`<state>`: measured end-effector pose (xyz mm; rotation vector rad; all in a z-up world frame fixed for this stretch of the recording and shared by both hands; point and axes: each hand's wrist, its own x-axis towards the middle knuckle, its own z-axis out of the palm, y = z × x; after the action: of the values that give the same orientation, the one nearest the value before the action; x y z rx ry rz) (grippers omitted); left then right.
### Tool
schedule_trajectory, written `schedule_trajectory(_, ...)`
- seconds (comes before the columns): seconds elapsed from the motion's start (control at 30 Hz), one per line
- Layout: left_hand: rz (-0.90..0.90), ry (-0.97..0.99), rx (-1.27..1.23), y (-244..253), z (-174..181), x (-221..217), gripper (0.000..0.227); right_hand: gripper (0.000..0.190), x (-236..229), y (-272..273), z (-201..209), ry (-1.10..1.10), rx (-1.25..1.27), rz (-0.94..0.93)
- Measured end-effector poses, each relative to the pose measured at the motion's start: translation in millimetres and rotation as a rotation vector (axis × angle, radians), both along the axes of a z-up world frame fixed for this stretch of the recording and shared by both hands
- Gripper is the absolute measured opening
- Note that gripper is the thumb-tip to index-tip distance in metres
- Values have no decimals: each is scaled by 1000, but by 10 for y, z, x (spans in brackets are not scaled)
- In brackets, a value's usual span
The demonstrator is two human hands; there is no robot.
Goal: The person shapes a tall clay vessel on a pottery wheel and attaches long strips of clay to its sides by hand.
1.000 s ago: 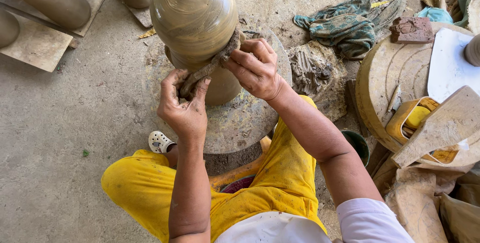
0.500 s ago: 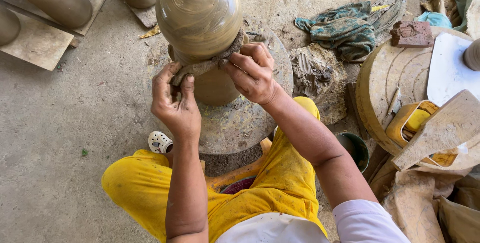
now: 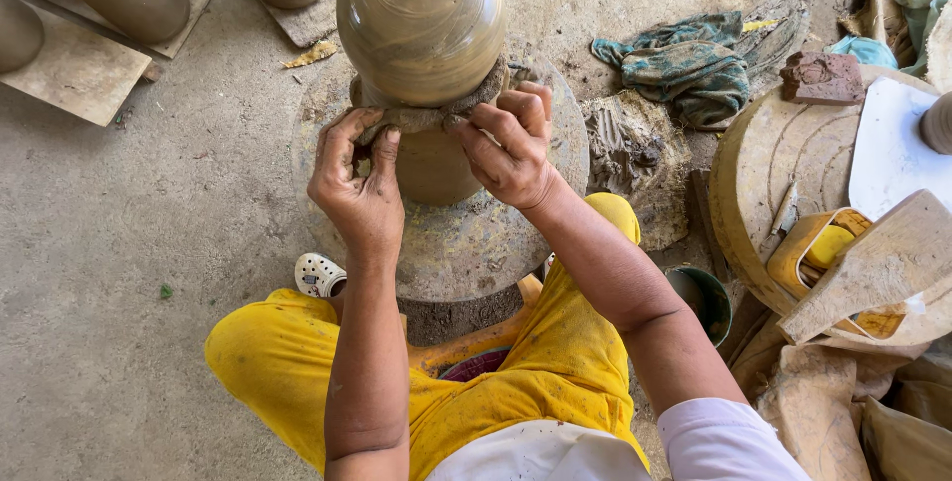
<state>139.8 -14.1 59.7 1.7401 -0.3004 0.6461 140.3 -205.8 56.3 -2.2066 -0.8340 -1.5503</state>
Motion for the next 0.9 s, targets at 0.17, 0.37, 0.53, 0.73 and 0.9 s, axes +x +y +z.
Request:
schedule_trajectory(0.17,-27,-48,0,-1,16,35,22,28,-16,94,-42,-48,4,-46)
schedule_trajectory(0.37,-139,57,-187,-8,-21,52,35,33,-18,139,-62,-62,-14,-122)
schedule_trajectory(0.53,-164,45,-187,4,20,80,41,33,-33,232,-53,-140,15,-183)
schedule_trajectory(0.73,-98,-7,-67,49,77,94,44,34,7,265,-76,-114,-43,-252)
schedule_trajectory(0.9,-205,57,-167,138,108,132,40,33,-8,321,-35,-145,-44,-289)
